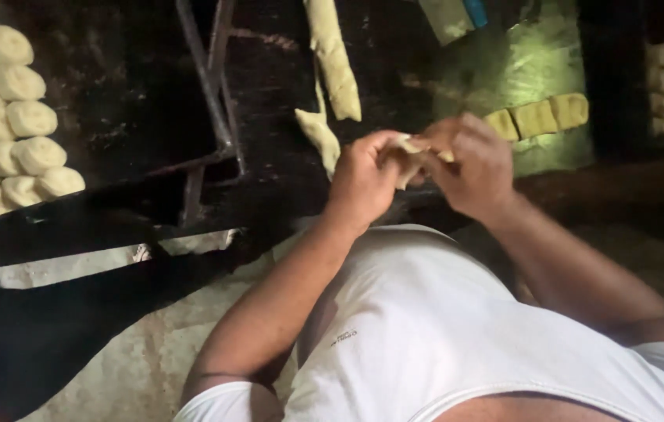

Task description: Manually shaping and cutting dough pieces on a bakery work table.

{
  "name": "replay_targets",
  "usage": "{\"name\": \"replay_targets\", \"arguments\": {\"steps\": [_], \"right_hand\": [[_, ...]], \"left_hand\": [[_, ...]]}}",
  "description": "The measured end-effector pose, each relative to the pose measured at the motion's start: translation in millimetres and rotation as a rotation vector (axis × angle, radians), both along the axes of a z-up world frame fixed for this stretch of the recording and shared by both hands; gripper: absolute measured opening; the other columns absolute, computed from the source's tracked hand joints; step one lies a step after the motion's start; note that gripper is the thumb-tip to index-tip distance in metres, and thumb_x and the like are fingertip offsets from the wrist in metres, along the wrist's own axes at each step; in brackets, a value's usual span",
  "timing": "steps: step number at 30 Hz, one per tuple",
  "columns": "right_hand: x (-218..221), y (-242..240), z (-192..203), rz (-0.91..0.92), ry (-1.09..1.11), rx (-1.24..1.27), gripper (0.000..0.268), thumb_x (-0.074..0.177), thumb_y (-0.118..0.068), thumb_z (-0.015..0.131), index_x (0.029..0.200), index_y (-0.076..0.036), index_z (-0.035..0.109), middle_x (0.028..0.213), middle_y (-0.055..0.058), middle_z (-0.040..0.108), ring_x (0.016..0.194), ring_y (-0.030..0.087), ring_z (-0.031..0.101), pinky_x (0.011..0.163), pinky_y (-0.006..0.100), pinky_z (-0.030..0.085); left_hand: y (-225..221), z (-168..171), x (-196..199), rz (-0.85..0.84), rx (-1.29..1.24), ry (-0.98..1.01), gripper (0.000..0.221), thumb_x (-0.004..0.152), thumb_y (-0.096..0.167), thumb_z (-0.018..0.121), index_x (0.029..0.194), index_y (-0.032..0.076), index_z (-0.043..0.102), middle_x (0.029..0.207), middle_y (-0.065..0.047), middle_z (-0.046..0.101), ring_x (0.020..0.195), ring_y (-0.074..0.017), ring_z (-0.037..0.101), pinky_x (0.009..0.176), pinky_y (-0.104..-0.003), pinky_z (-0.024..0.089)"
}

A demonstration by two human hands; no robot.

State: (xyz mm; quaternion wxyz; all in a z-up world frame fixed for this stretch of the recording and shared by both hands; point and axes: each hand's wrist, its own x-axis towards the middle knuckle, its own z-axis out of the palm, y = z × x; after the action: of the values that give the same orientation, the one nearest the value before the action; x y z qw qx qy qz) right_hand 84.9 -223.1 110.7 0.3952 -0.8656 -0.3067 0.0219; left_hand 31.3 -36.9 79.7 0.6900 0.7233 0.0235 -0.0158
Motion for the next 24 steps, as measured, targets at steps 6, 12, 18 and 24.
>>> {"name": "replay_targets", "arguments": {"steps": [6,12,18,24], "right_hand": [[-5.2,-33.8,5.6,0.134,-0.491,0.0,0.043,0.068,-0.013,0.089,0.108,-0.004,0.075,0.112,0.017,0.062,0.1,0.033,0.06,0.083,0.043,0.05],[24.2,-87.5,5.8,0.058,-0.044,0.186,0.016,0.087,-0.007,0.079,0.102,-0.009,0.076,0.116,0.009,0.067,0.102,0.02,0.063,0.084,0.034,0.049],[47.3,-120.3,19.9,0.043,0.89,0.588,0.022,0.091,-0.006,0.069,0.113,-0.004,0.072,0.105,0.007,0.072,0.095,0.014,0.069,0.084,0.029,0.057],[43.1,-143.9,20.7,-0.061,0.023,0.181,0.02,0.09,-0.009,0.083,0.105,-0.004,0.07,0.103,0.007,0.072,0.093,0.019,0.069,0.082,0.033,0.055]], "left_hand": [[-24.2,3.4,11.0,-0.046,-0.5,0.167,0.029,0.104,0.011,0.056,0.129,-0.001,0.063,0.102,-0.008,0.077,0.089,-0.0123,0.073,0.078,-0.03,0.061],[-57.0,55.5,10.5,-0.074,0.076,-0.075,0.017,0.1,0.01,0.061,0.114,0.002,0.057,0.087,-0.011,0.075,0.08,-0.0137,0.078,0.07,-0.028,0.06],[-87.2,61.1,22.7,-0.114,0.142,-0.452,0.017,0.096,0.008,0.077,0.098,0.003,0.061,0.092,-0.013,0.071,0.081,-0.0201,0.067,0.073,-0.032,0.055],[-131.6,47.1,40.5,-0.1,0.071,-0.082,0.034,0.091,0.007,0.074,0.122,-0.001,0.061,0.091,-0.01,0.072,0.079,-0.0123,0.07,0.071,-0.027,0.058]]}}
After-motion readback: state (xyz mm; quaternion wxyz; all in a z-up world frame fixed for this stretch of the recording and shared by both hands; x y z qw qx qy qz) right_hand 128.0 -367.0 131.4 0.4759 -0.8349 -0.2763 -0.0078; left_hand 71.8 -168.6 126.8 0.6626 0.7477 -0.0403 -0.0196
